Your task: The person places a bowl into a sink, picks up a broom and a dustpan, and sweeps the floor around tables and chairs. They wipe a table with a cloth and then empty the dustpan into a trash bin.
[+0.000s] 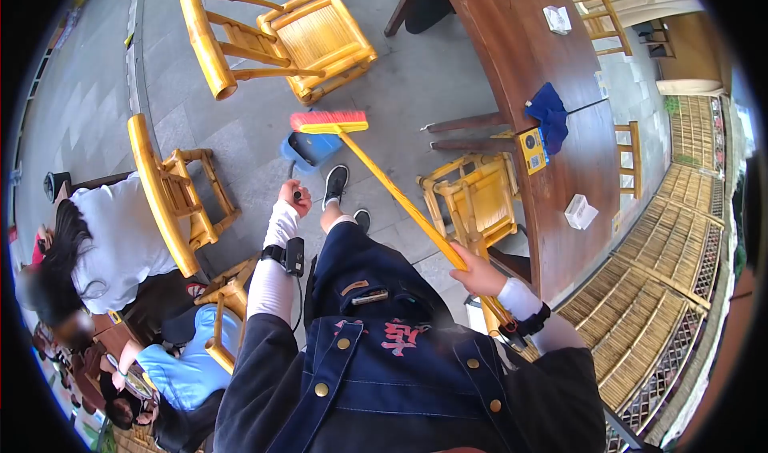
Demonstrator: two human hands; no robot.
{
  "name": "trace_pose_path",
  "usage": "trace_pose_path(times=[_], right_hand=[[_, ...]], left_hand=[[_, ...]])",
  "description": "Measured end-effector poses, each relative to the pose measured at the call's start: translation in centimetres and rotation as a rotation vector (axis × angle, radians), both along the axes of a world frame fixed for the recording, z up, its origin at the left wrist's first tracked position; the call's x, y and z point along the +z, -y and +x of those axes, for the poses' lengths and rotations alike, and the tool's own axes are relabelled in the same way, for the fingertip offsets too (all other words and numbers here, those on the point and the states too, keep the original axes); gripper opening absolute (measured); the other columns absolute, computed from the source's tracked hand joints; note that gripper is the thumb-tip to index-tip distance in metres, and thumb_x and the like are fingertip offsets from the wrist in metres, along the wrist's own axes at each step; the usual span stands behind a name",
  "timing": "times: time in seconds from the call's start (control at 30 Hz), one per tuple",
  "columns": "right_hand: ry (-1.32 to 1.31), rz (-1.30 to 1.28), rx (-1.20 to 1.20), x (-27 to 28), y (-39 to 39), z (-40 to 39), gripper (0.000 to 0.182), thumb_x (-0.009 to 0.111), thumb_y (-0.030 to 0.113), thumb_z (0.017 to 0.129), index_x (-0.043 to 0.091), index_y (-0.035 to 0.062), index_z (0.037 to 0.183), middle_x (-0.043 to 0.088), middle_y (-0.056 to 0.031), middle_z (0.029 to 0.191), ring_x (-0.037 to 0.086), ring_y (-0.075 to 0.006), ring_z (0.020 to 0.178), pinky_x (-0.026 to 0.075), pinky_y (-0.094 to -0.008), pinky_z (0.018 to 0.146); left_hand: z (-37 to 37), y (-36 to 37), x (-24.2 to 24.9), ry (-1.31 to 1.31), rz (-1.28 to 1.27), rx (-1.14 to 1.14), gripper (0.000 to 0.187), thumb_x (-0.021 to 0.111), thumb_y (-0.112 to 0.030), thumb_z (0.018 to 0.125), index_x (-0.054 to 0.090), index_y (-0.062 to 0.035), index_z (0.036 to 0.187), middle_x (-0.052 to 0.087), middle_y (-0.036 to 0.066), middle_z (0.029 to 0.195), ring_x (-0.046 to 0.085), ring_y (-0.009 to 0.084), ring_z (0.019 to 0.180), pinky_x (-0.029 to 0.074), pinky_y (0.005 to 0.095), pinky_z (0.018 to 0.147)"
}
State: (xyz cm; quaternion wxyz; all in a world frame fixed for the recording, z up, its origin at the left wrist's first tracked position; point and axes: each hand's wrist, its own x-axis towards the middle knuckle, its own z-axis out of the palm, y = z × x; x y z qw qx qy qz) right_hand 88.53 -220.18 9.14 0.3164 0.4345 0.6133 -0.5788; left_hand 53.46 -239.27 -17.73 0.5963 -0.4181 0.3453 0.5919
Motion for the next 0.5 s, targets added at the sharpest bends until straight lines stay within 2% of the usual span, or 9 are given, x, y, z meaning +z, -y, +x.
trace_pose_path(times=[0.07,0.13,0.17,0.2,0.27,0.33,0.4,0.43,0.5], right_hand=[[0.034,0.028,-0.038,0.7,-0.8,1.9,0.063,0.052,0.015,0.077,0.019,0.005,0.13,0.047,-0.0052,0.052,0.045,-0.0121,0.037,0.037,-0.0258,0.035],[0.026,0.066,-0.217,0.4,-1.8,2.5,0.061,0.05,0.011,0.078,0.019,0.0057,0.13,0.045,-0.004,0.052,0.043,-0.0115,0.036,0.036,-0.0248,0.034],[0.031,0.06,-0.358,-0.4,-2.4,2.2,0.057,0.049,0.008,0.079,0.022,0.0057,0.128,0.043,-0.0029,0.053,0.041,-0.0114,0.034,0.035,-0.0248,0.033],[0.039,0.063,-0.363,-2.1,-3.2,1.8,0.057,0.049,0.008,0.079,0.022,0.0057,0.128,0.043,-0.0029,0.053,0.041,-0.0114,0.034,0.035,-0.0248,0.033],[-0.114,0.095,-0.674,-7.9,-7.0,-0.9,0.046,0.049,0.008,0.079,0.03,0.0046,0.121,0.042,-0.0024,0.053,0.04,-0.0112,0.033,0.034,-0.0258,0.031],[-0.133,0.188,-0.728,-13.1,-11.1,-4.4,0.036,0.049,0.008,0.079,0.036,0.0053,0.112,0.04,-0.0017,0.053,0.04,-0.0113,0.033,0.033,-0.0264,0.03],[-0.147,0.311,-0.762,-20.1,-16.3,-7.4,0.031,0.05,0.009,0.079,0.038,0.0061,0.107,0.041,-0.0025,0.055,0.039,-0.0116,0.032,0.033,-0.0265,0.029],[-0.169,0.334,-0.794,-23.1,-19.1,-9.1,0.028,0.05,0.01,0.079,0.039,0.0066,0.104,0.041,-0.0028,0.055,0.039,-0.0121,0.033,0.033,-0.0266,0.03],[-0.168,0.314,-0.853,-28.1,-25.0,-12.7,0.023,0.05,0.012,0.081,0.038,0.0085,0.1,0.04,-0.0031,0.056,0.039,-0.0119,0.036,0.034,-0.0264,0.032]], left_hand=[[1.0,-2.0,0.1,0.011,-0.028,-0.002,0.019,0.047,-0.018,0.069,0.034,-0.0128,0.056,0.037,-0.003,0.046,0.029,0.0082,0.037,0.019,0.0203,0.032],[1.7,-4.0,-1.1,0.052,-0.008,-0.039,0.019,0.046,-0.018,0.069,0.034,-0.0129,0.055,0.037,-0.002,0.046,0.03,0.0083,0.037,0.019,0.0202,0.032],[2.0,-5.5,-0.9,0.085,-0.02,-0.057,0.023,0.047,-0.017,0.068,0.033,-0.0128,0.05,0.031,-0.003,0.044,0.028,0.0079,0.036,0.019,0.0207,0.032],[2.3,-7.0,-0.8,0.081,-0.033,-0.073,0.023,0.047,-0.017,0.068,0.033,-0.0132,0.051,0.033,-0.003,0.044,0.027,0.0079,0.036,0.018,0.0207,0.032],[2.7,-10.6,-2.7,0.129,-0.023,-0.072,0.021,0.048,-0.017,0.067,0.034,-0.0133,0.052,0.034,-0.003,0.044,0.026,0.0078,0.035,0.018,0.0206,0.032],[3.0,-13.1,-3.1,0.084,-0.068,-0.068,0.018,0.048,-0.017,0.067,0.035,-0.0132,0.055,0.035,-0.003,0.044,0.026,0.0078,0.034,0.019,0.0207,0.032],[3.1,-14.9,-5.2,0.158,0.002,-0.113,0.013,0.048,-0.018,0.071,0.037,-0.0148,0.067,0.041,-0.002,0.048,0.035,0.0096,0.038,0.02,0.0219,0.034],[3.0,-16.4,-4.6,0.163,-0.058,-0.122,0.012,0.048,-0.019,0.072,0.036,-0.0152,0.069,0.041,-0.001,0.049,0.036,0.01,0.039,0.021,0.0224,0.035],[2.9,-19.1,-4.1,0.125,-0.145,-0.122,0.013,0.048,-0.017,0.072,0.036,-0.0144,0.067,0.04,-0.001,0.05,0.035,0.0096,0.039,0.022,0.0222,0.035]])
